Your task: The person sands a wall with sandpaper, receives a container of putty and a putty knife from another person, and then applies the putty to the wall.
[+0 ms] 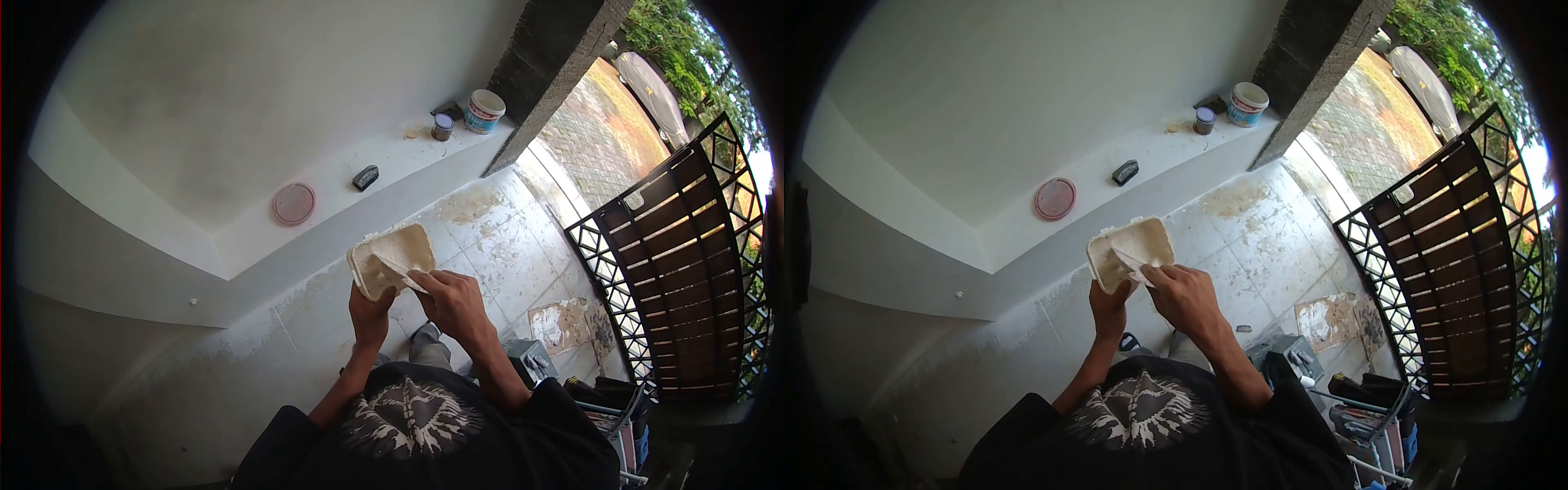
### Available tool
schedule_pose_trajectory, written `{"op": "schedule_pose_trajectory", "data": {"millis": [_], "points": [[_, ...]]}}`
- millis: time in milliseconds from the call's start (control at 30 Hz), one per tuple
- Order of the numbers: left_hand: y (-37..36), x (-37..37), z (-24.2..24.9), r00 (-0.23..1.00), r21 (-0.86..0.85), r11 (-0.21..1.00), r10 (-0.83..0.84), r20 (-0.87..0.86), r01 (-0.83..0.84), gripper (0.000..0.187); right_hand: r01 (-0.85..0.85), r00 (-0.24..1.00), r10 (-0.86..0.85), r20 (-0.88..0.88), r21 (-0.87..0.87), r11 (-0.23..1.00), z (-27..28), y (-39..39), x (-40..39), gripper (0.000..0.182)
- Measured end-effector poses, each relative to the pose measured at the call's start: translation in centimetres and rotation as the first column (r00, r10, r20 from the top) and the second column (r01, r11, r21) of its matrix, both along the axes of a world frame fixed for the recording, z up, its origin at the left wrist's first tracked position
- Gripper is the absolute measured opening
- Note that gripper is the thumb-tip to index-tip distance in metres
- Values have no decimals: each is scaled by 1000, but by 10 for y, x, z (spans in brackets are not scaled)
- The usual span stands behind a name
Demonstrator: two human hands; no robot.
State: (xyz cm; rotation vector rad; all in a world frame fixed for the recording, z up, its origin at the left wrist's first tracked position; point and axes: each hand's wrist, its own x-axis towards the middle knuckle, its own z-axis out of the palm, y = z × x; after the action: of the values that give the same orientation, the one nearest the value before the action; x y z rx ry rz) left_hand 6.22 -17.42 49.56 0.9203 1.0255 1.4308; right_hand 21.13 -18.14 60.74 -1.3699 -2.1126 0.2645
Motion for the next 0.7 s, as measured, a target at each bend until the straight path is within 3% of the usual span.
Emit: {"op": "schedule_pose_trajectory", "data": {"millis": [133,167,200,333,400,500,600,700], "points": [[-4,5,1,997,26,997,73,-26,-72,53,148,989,-149,10,57,987,-5,3,-3,29],[-6,7,13,987,25,995,96,-127,-93,52,223,975,-223,-5,72,972,-12,4,-7,27],[-8,8,22,967,29,993,117,-226,-113,51,215,976,-213,-34,93,972,-22,6,-13,24],[-5,6,29,956,-33,987,145,-254,-158,50,121,991,-119,-56,25,992,-21,4,-24,21],[-3,1,19,977,45,984,179,-115,-175,48,89,979,-82,-186,30,996,-13,7,-17,18],[-5,2,17,979,60,984,176,-100,-170,48,207,975,-205,-82,19,978,-5,8,-15,17],[-5,2,25,957,25,986,169,-235,-167,49,108,993,-107,-56,14,994,-17,7,-21,19],[-1,-1,19,977,9,983,185,-109,-185,49,14,998,-12,-66,42,999,-12,9,-16,24]]}}
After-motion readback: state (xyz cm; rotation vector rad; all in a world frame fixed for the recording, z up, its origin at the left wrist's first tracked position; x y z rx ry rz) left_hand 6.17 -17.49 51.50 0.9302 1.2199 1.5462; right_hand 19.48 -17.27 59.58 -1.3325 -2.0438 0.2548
